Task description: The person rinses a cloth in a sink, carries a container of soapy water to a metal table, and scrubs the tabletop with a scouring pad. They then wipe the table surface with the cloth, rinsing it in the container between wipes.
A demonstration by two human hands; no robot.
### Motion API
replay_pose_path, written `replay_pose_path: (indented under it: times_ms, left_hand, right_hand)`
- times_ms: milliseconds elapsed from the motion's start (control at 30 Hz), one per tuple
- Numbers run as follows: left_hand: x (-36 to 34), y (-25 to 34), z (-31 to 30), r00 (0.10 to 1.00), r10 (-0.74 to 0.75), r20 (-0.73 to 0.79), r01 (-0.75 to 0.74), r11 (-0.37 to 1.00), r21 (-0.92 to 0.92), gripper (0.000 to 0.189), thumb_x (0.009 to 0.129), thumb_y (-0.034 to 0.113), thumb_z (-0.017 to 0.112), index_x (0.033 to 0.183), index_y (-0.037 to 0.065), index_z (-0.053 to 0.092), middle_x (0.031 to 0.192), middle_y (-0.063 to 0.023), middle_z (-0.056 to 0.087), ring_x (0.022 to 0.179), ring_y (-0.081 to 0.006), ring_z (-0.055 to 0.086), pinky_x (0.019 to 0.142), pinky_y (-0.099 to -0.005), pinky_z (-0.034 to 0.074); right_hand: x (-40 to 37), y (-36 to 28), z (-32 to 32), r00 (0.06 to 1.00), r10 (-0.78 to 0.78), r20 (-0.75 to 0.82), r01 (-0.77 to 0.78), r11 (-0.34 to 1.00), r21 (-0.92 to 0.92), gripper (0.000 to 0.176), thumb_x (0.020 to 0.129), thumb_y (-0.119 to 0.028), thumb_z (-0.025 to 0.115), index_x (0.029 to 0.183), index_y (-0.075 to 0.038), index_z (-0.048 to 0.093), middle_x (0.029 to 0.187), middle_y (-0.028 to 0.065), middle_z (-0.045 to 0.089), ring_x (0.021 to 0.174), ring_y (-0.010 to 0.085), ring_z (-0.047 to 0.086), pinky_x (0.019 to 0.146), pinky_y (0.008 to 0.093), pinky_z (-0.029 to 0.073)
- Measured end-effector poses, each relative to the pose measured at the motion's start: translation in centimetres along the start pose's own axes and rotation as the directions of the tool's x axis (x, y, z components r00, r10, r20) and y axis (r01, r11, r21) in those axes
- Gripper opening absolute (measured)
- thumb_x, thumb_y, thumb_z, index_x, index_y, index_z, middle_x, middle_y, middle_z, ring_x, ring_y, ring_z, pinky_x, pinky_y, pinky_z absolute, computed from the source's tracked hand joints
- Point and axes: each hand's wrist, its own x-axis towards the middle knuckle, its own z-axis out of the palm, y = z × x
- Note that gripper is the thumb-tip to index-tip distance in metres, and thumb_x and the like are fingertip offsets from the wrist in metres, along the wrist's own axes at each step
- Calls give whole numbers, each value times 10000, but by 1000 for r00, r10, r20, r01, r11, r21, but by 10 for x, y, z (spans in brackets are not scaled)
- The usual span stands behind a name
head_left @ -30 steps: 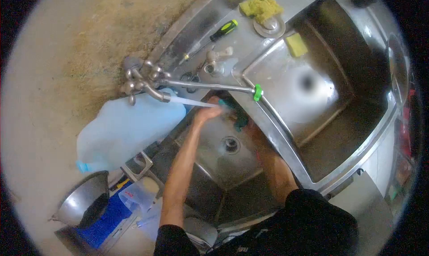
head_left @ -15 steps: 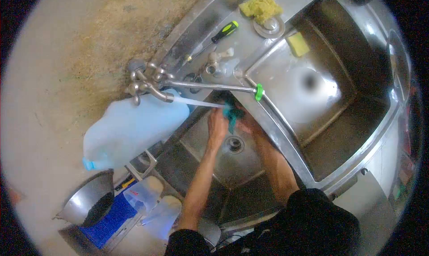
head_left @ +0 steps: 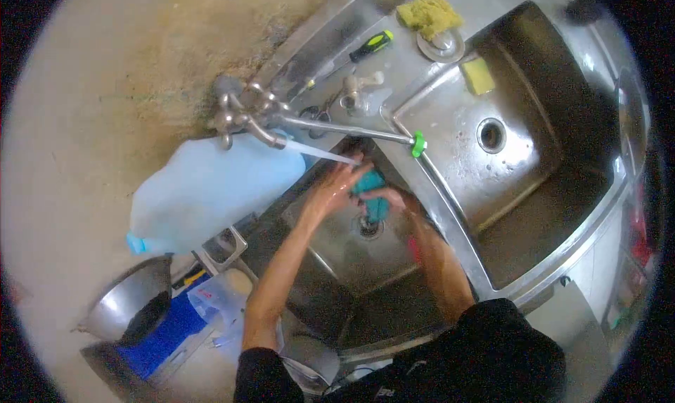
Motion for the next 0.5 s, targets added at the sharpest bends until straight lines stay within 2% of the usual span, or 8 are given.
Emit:
replay_pose_path:
  times_ms: [33,67,200,267,333,400,433,500]
  left_hand:
    - [4,-5,-3,975,77,208,-73,997,-29,714,754,92,774,1402,112,474,1505,-213,382,1393,-379,372,1144,-440,361]
    - [4,-11,0,900,157,406,-139,988,-75,713,745,83,776,1394,121,483,1509,-190,386,1393,-368,378,1145,-440,363]
    - [-2,-31,33,870,273,410,-181,951,-251,760,697,25,773,1393,147,491,1515,-159,391,1402,-358,369,1152,-450,353]
    - [-15,-37,41,908,351,229,-347,936,-58,726,689,-5,736,1365,138,510,1493,-142,422,1358,-368,418,1145,-454,359]
    - [-28,-18,13,914,328,240,-308,944,-117,701,691,-11,723,1346,130,516,1470,-136,445,1358,-373,414,1145,-457,354]
    - [-47,9,-23,924,292,247,-255,952,-172,676,693,-17,711,1327,121,521,1446,-130,467,1358,-377,410,1145,-460,349]
    - [-56,23,-40,920,208,332,-202,978,-53,701,685,-14,718,1339,128,507,1431,-135,473,1363,-387,397,1143,-471,351]
    - [-73,24,-45,917,97,386,-138,987,79,727,678,-11,725,1351,134,493,1415,-140,478,1367,-398,384,1140,-481,353]
  right_hand:
    - [-4,0,4,1000,15,22,-15,1000,3,694,883,-560,600,1332,-35,530,1244,215,614,961,264,665,791,307,537]
    - [-7,-2,6,999,16,37,-17,1000,14,693,885,-563,597,1330,-35,532,1242,215,616,957,263,667,787,306,539]
    - [-10,-2,15,996,-10,89,0,994,111,690,893,-571,586,1324,-35,538,1235,214,622,940,259,678,770,300,549]
    - [-2,2,21,990,4,143,-29,985,170,689,897,-576,581,1321,-35,542,1232,213,626,931,257,684,762,297,554]
    - [9,5,29,966,71,249,-120,975,186,687,901,-580,576,1318,-35,545,1228,213,629,922,255,689,754,294,559]
    - [15,5,41,908,209,363,-263,959,107,686,905,-585,570,1316,-35,548,1224,212,633,914,253,694,746,292,564]
    - [16,6,48,859,306,409,-343,939,18,686,907,-587,568,1314,-35,550,1223,212,634,909,252,697,742,290,566]
    - [15,5,68,772,467,431,-437,883,-173,685,911,-591,562,1311,-35,553,1219,211,638,901,250,703,733,287,571]
